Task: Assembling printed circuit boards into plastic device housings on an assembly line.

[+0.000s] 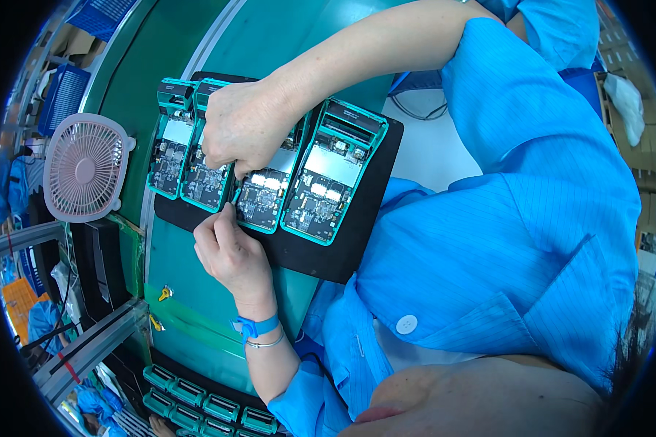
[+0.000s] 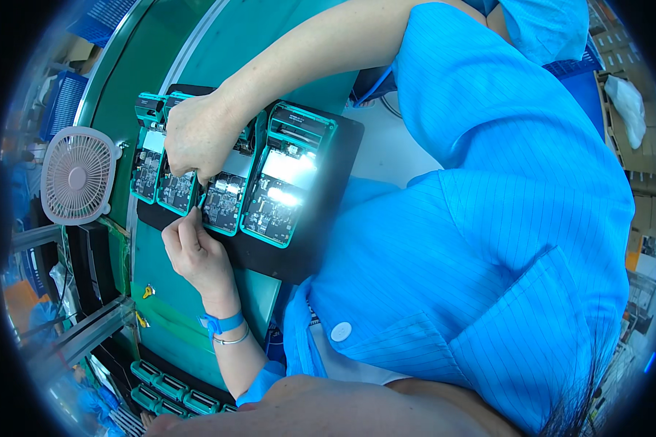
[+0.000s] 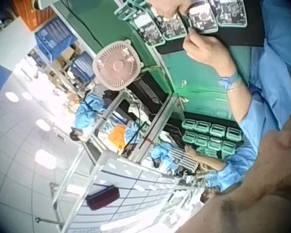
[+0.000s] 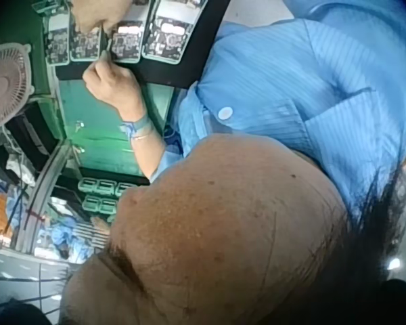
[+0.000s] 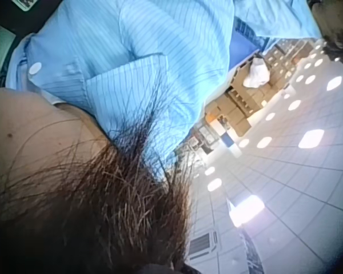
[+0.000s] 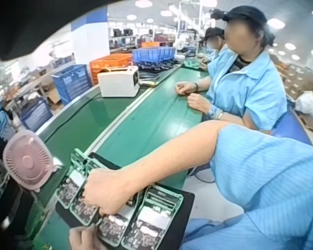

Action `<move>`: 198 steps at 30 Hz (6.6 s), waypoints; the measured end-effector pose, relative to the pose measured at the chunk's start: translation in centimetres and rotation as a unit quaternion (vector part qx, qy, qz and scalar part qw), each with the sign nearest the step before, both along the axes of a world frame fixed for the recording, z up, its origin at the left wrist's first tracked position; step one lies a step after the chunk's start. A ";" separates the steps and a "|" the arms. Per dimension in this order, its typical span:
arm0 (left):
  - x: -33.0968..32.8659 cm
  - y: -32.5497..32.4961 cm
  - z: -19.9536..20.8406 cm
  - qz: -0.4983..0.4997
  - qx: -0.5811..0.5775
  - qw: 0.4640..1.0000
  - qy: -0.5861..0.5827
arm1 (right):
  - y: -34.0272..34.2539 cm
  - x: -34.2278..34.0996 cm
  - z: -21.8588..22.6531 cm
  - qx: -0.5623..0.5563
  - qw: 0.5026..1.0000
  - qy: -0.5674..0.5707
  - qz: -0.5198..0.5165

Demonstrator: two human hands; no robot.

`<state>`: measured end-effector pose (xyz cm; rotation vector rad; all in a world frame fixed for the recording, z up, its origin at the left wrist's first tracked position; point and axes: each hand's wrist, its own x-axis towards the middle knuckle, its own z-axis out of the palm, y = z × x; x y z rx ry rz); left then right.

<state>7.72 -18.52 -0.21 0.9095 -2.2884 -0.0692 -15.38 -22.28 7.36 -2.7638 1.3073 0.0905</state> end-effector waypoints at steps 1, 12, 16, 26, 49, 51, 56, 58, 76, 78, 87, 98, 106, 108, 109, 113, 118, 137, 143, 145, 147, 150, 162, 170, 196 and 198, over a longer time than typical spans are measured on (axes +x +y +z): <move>-0.1 0.0 0.0 -0.001 0.001 1.000 0.000 | 0.0 -0.1 0.1 0.000 1.000 0.001 0.000; -0.5 -0.2 -0.4 -0.009 0.006 1.000 0.001 | 0.2 -0.7 -0.4 0.000 1.000 -0.007 -0.002; -0.2 0.2 0.8 0.011 -0.010 1.000 -0.009 | -0.4 -0.2 -0.8 -0.025 0.998 -0.060 0.025; -0.2 0.0 -0.3 -0.005 0.005 1.000 0.002 | 0.1 -0.3 -0.1 0.003 1.000 -0.013 0.002; -0.5 0.2 0.3 0.009 0.026 0.998 0.064 | 0.3 -0.6 -0.1 -0.030 0.998 -0.041 -0.029; -0.8 0.0 0.2 0.008 0.026 0.998 0.062 | 0.3 -0.7 -0.3 -0.030 0.998 -0.035 -0.031; -0.3 0.2 0.3 0.016 0.016 0.999 0.033 | 0.0 -0.4 -0.3 -0.030 0.998 -0.048 -0.010; -0.5 0.2 0.2 0.008 0.006 1.000 0.011 | 0.2 -0.5 -0.2 -0.031 0.999 -0.034 -0.012; -0.6 0.1 0.6 0.015 -0.017 0.999 0.025 | 0.1 -0.5 -0.2 -0.040 0.998 -0.051 -0.027; -0.7 0.1 0.6 0.015 -0.020 0.999 0.023 | 0.2 -0.4 0.0 -0.040 0.998 -0.046 -0.030; 0.0 0.4 -0.2 0.009 -0.001 1.000 0.009 | 0.0 -0.1 -0.1 -0.010 0.999 -0.036 -0.011; -0.2 0.1 0.1 0.002 -0.011 1.000 0.005 | -0.5 -0.3 -0.5 -0.013 0.999 -0.051 0.015; -0.3 0.4 -0.1 0.002 -0.007 1.000 0.005 | -0.1 -0.4 -0.6 -0.031 0.998 -0.034 0.035; -0.2 0.5 0.0 0.002 -0.005 1.000 0.007 | -0.2 -0.4 -0.9 -0.041 0.997 -0.050 0.042; -0.1 0.5 -0.1 0.004 -0.003 1.000 0.009 | -0.2 -0.3 -0.7 -0.032 0.997 -0.047 0.048; -0.2 0.6 0.0 0.008 0.002 1.000 0.010 | 0.1 -0.1 0.1 -0.021 0.998 -0.011 0.060; -0.3 0.4 0.1 0.006 -0.006 1.000 0.001 | -0.1 -0.1 0.2 -0.016 0.998 -0.010 0.056; 0.4 -0.7 0.3 -0.067 -0.029 0.994 -0.077 | -0.1 -0.4 -0.8 -0.060 0.992 -0.059 0.091; 0.3 4.8 1.5 -0.025 0.018 0.998 0.046 | 3.8 -1.8 0.9 -0.091 0.992 -0.068 0.062; -0.6 5.9 1.0 -0.026 0.021 0.998 0.060 | 5.8 -2.8 0.7 -0.074 0.993 -0.076 0.045; -1.0 6.3 0.9 -0.016 0.011 0.998 0.064 | 7.0 -2.8 0.6 -0.058 0.996 -0.067 0.027; -1.5 6.1 0.6 -0.025 -0.008 0.999 0.043 | 8.2 -2.6 1.1 -0.039 0.998 -0.043 -0.020; -2.1 6.9 0.2 -0.031 -0.014 0.999 0.012 | 8.4 -2.3 -0.6 -0.038 0.998 -0.042 -0.032; -1.7 6.9 -0.2 -0.030 -0.021 0.999 0.002 | 8.6 -1.9 0.0 -0.026 0.999 -0.009 -0.027; -2.0 7.1 -0.2 -0.022 -0.031 0.999 -0.010 | 8.7 -2.2 -0.3 -0.040 0.998 -0.032 0.026; -2.0 7.1 -0.1 -0.025 -0.035 0.999 -0.021 | 8.7 -2.2 -0.2 -0.036 0.999 -0.032 0.022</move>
